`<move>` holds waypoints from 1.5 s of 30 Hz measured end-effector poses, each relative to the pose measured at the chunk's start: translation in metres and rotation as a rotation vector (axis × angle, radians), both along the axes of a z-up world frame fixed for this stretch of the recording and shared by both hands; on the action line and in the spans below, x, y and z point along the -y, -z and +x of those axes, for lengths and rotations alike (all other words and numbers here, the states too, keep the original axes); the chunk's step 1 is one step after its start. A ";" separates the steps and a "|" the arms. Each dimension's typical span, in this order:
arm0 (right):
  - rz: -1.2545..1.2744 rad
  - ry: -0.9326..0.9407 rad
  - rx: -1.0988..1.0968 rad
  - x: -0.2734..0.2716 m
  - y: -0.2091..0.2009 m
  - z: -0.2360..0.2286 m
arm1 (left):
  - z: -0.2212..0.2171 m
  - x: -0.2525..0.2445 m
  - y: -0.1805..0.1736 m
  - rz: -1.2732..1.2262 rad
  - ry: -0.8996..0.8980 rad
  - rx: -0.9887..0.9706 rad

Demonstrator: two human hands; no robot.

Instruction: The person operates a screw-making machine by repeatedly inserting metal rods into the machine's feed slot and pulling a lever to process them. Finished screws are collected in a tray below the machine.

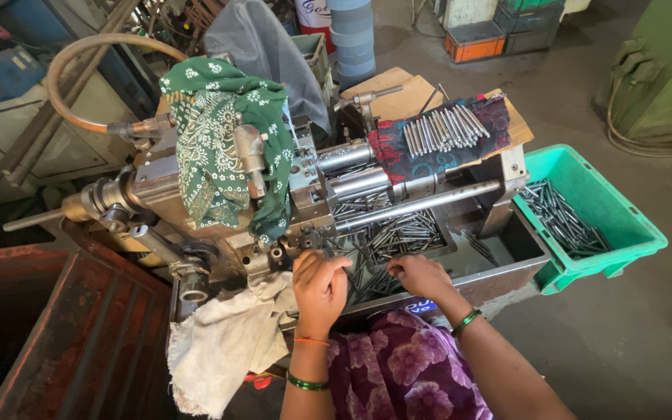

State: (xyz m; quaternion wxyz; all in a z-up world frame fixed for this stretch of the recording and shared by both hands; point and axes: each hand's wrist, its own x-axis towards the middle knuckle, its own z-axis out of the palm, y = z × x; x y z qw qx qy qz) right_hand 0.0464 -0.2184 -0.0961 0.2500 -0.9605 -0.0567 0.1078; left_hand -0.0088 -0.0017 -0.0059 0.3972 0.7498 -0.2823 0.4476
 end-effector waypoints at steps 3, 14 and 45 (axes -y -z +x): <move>0.017 0.014 -0.012 0.000 0.002 0.001 | 0.001 -0.001 0.002 0.023 -0.010 0.002; 0.202 0.159 0.406 0.012 0.058 0.022 | 0.001 -0.003 0.007 0.031 0.023 0.031; 0.903 -0.203 0.356 -0.098 -0.112 0.193 | 0.008 -0.014 0.036 0.048 0.097 0.073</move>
